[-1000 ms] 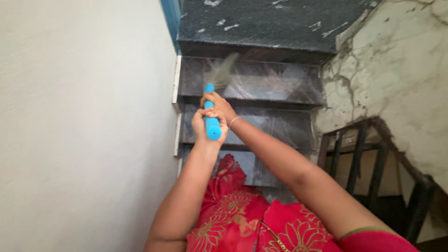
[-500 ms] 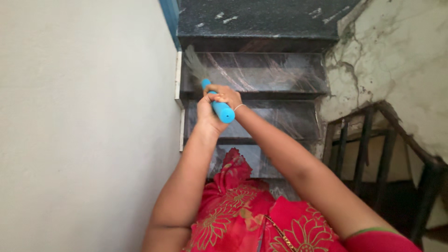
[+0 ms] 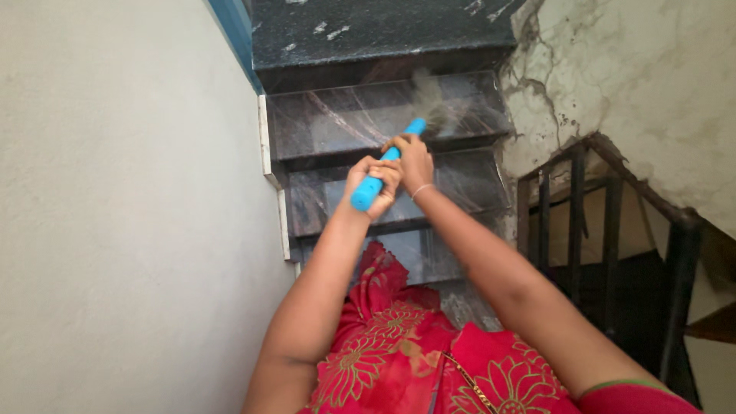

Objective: The person sweeps marble stairs with a broom, moving debris down one step at a time while descending.

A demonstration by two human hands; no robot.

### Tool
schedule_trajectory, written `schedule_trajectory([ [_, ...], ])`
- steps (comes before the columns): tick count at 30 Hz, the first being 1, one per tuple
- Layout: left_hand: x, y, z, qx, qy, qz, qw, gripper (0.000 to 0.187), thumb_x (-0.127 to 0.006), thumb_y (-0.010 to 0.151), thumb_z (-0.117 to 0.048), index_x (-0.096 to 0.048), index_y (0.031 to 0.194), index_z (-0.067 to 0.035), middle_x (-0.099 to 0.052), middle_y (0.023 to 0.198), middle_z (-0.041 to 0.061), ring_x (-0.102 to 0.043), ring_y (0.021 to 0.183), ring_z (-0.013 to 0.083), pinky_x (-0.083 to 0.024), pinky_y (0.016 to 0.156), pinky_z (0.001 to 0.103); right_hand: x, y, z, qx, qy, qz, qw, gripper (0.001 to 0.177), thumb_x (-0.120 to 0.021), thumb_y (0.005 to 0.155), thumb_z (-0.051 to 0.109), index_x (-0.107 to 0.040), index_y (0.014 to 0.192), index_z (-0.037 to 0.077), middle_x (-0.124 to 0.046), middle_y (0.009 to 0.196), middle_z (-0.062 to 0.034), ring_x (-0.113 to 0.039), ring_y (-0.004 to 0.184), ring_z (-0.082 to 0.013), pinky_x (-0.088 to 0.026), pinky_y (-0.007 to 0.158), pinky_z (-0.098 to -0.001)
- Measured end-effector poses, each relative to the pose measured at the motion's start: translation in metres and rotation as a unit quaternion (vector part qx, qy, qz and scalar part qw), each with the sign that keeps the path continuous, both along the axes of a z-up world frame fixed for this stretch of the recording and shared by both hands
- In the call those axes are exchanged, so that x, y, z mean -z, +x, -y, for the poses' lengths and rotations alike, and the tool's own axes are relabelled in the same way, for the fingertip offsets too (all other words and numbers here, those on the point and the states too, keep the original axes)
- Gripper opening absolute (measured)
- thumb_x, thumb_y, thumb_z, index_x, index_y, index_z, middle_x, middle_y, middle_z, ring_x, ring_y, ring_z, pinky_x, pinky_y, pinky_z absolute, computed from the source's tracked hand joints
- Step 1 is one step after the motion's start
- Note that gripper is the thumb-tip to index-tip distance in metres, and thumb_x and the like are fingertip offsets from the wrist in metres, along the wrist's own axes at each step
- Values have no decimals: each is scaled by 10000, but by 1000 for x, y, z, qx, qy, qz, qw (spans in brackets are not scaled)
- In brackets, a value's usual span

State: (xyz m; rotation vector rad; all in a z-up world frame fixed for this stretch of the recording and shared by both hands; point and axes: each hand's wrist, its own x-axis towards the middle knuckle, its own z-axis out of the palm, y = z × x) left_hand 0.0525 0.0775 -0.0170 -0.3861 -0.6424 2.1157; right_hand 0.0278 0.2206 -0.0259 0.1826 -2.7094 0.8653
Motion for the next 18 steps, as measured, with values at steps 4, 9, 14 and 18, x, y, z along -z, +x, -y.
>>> schedule_trajectory([
  [4,-37,21,16,-23,110,32,993,371,-570,796,-15,-445,1119,117,-529,838,91,-562,617,144,-564,607,278,3,9,36,41,-298,-60,952,211,-593,887,72,-685,1066,133,-523,1193,-135,-619,1105,-281,-593,906,-394],
  [9,-85,51,46,-153,-8,-250,956,409,-668,941,-428,-567,1067,-53,-561,832,53,-588,658,176,-527,610,322,-29,9,77,-97,-340,-170,920,252,-502,980,-16,-648,1157,90,-552,1249,-122,-587,1225,-289,-481,1093,-408],
  [14,-151,75,118,-281,-732,-358,507,644,-435,935,-693,-620,960,-76,-665,806,123,-662,683,245,-546,609,326,-62,-2,125,-212,-330,-157,906,308,-684,784,50,-609,1083,68,-591,1047,-101,-621,1001,-271,-510,897,-368],
  [18,-214,117,128,-507,-705,-436,236,696,-478,1040,-655,-549,1160,27,-551,1184,126,-583,1051,234,-504,853,332,-54,-10,161,-373,-245,-154,881,264,-714,733,41,-642,976,115,-662,1000,-76,-635,1013,-300,-467,902,-420],
])
